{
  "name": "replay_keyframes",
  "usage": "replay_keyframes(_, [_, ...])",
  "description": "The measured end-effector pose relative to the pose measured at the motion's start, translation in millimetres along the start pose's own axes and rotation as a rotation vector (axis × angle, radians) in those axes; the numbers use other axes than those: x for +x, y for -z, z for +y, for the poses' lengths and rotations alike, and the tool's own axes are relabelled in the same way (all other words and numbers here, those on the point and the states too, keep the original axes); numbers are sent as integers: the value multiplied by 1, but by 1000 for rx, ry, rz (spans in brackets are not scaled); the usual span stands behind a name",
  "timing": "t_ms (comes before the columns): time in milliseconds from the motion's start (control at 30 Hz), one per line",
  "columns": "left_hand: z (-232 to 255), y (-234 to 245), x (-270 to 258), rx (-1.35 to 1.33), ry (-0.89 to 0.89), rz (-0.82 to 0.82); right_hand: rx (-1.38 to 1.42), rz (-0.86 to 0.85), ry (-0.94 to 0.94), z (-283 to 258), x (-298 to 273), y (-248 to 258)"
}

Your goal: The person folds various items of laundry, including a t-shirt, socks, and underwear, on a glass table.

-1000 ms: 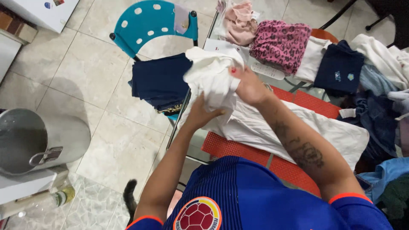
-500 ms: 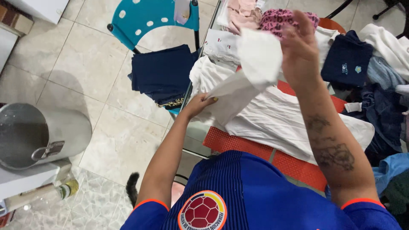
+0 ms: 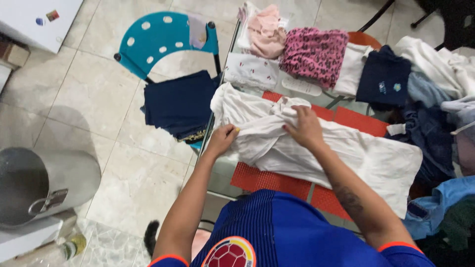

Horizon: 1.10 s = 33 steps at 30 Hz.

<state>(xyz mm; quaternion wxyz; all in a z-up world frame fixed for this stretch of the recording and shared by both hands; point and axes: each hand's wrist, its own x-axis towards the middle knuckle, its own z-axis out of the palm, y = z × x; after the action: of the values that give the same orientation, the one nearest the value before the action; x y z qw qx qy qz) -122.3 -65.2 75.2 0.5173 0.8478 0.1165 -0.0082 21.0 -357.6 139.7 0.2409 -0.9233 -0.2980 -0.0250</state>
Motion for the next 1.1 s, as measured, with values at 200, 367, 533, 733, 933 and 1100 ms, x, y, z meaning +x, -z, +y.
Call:
replay_keyframes(200, [14,4,-4,74,-17,12,-33,-124,-228,58,-1,-51])
replay_keyframes(367, [16,21,-11,104,125,-74,912,397,-401,100,-31,-10])
replay_keyframes(533, [6,30,-4,100,93,-98,960,556,-558,120,-113,32])
replay_keyframes(733, [24,35,-3,91,50,-119,837,428,-810,142,-179,-10])
replay_keyframes(933, [26,34,-16,142,-166,-24,536,327,-775,96,-133,31])
replay_keyframes(1100, [31,26,-31,181,-274,143,279,116,-831,108,-131,31])
